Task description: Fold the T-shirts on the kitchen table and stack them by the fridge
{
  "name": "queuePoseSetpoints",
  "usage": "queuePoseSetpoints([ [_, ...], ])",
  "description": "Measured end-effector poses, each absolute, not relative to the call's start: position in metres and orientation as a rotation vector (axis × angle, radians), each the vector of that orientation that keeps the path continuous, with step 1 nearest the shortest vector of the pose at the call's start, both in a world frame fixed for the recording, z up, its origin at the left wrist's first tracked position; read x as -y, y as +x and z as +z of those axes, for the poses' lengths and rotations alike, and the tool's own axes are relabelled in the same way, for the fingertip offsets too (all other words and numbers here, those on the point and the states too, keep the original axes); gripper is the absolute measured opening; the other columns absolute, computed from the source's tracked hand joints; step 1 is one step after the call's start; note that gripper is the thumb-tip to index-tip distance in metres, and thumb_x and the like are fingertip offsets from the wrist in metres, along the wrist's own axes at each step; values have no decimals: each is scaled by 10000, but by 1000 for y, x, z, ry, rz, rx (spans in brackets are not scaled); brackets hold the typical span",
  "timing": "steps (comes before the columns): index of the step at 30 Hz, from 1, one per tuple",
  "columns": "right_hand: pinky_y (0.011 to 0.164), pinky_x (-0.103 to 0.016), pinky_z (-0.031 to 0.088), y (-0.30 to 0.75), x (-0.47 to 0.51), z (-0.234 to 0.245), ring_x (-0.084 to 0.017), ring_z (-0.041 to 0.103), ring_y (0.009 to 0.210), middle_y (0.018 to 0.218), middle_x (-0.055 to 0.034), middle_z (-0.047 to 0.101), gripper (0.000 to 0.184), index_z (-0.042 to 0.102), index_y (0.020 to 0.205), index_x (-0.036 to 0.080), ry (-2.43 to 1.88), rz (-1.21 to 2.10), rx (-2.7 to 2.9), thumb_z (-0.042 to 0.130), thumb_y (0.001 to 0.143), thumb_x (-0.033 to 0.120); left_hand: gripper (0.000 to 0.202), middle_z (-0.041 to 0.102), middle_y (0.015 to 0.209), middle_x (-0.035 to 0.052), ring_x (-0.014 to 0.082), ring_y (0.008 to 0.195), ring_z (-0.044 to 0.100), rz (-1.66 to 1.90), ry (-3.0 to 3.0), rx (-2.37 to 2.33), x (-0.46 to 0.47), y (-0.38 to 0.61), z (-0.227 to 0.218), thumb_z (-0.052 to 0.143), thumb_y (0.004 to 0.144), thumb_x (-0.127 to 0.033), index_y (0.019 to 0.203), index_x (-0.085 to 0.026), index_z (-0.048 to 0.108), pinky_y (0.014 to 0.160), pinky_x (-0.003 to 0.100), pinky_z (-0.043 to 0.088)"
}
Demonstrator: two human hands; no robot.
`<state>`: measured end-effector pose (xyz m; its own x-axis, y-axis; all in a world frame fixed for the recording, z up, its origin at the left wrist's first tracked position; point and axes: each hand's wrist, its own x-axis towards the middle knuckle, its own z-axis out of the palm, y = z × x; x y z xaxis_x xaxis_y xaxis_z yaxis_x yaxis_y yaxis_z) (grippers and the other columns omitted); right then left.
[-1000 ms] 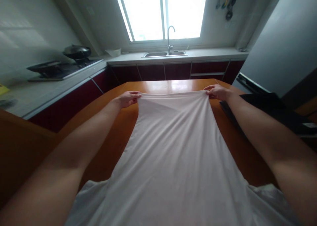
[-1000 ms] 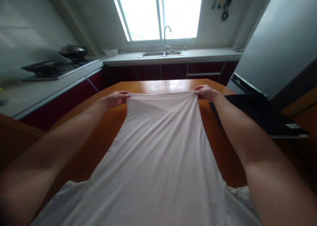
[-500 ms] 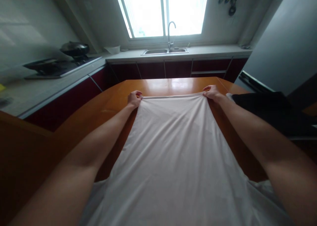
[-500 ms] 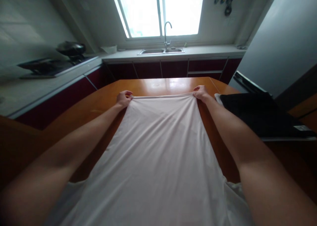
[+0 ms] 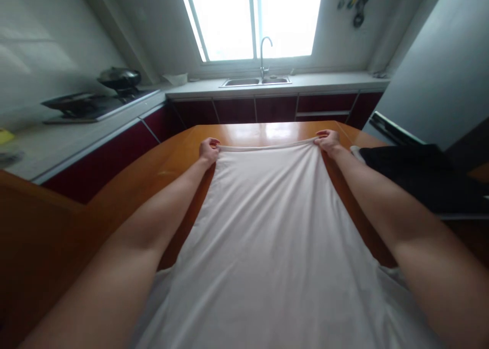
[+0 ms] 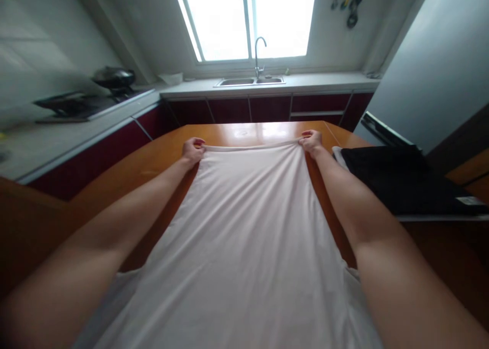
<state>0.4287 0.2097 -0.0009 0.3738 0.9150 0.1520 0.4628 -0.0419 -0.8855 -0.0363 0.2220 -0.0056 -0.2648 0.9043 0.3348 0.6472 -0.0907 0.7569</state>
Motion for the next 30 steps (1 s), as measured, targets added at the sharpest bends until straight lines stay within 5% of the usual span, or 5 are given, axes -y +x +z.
queuePoseSetpoints([
  [3,842,-342,533,422,-210,-4,-228,634,898,976,-79,679,379,653,1060,150,-1869,400,1429,698,683,143,251,675,1009,73,174,805,633,1171,1763,-1981,-224,-31,-9,654,742,-120,987,-166,686,829,291,519],
  [7,1061,-456,406,403,-195,1,-335,501,1220,1298,-204,559,392,609,1223,120,-1902,47,1531,598,846,225,334,617,1217,141,259,1077,619,1149,2085,-2053,-210,-17,-5,608,814,-141,1138,-154,689,1013,357,460],
  [11,1137,-473,336,375,-167,-2,-341,441,1322,1411,-191,520,415,619,1274,138,-1840,18,1903,418,963,324,402,576,1395,125,295,1328,498,673,2416,-1801,-184,1,-6,491,958,-331,1298,-189,654,1159,419,332],
  [17,1208,-607,76,365,-159,-21,-334,136,1532,1662,-175,195,731,322,1566,135,-2057,244,2078,337,982,575,681,171,1675,93,387,1529,143,173,2336,-1879,-177,5,-7,346,977,-642,1569,-306,346,1175,679,77],
  [30,1218,-575,119,330,-90,5,-324,137,1537,1670,-117,195,622,354,1556,160,-1726,109,2172,306,1009,453,645,235,1663,60,333,1539,145,381,2595,-1638,-115,34,10,321,1002,-622,1572,-322,338,1208,562,148],
])
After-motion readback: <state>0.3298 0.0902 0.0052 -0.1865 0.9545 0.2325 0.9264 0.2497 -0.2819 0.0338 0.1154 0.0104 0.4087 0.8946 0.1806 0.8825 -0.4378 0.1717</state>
